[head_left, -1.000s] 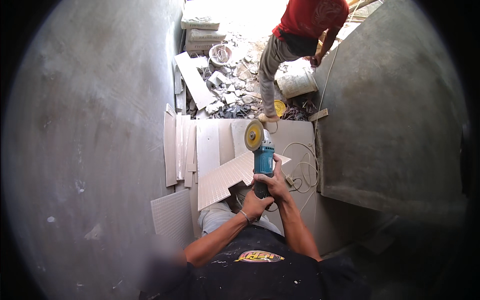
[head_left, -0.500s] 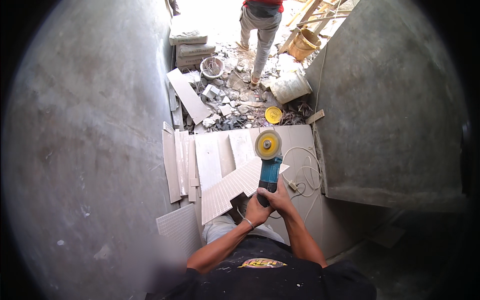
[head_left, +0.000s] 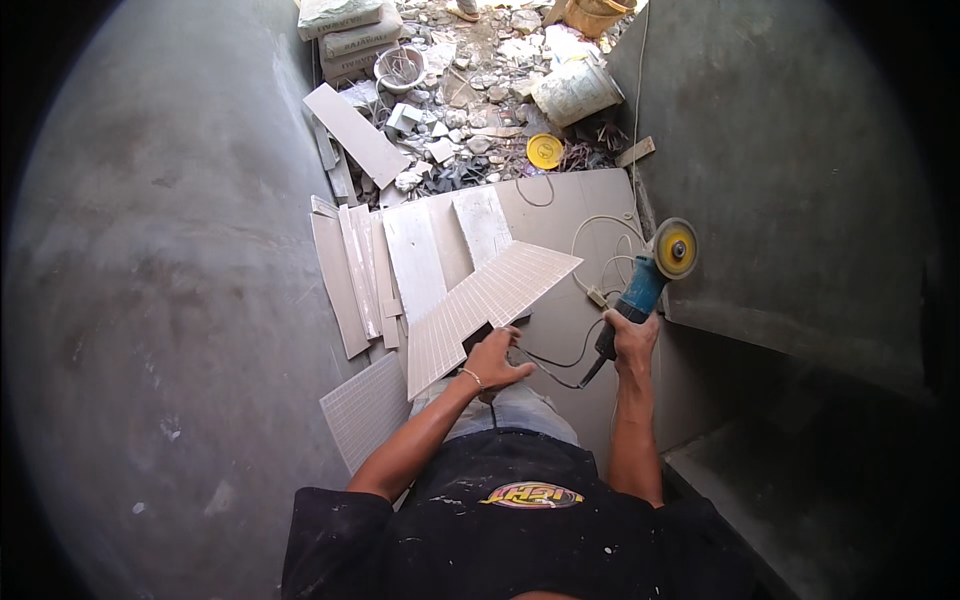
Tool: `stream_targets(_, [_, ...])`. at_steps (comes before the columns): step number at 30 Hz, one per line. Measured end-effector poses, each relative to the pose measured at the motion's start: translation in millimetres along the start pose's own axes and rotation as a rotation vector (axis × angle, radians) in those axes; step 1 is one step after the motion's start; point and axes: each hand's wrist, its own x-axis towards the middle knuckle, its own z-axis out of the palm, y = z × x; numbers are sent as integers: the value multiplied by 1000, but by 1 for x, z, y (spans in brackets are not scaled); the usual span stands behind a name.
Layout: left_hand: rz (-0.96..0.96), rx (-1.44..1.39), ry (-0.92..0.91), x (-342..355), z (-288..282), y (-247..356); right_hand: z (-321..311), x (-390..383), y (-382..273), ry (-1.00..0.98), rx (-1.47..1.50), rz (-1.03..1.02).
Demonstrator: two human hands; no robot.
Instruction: The person uses an angle grinder to cut a rectangular hole and trim edges on a large ceramic tile. They then move the cut tile and another tile to a nearby area.
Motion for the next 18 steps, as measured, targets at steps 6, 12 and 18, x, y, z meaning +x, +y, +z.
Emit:
stream_targets(6, [-728,521,-214,-41,6,-129,-68,-5,32,143,-68,144])
stream_targets(12, [-675,450,-27,-60,0,-206,-125,-13,78,116,-221,264])
stream_targets(18, [-662,447,177,-42,-59,-231,-82,3,195,43,-332,373])
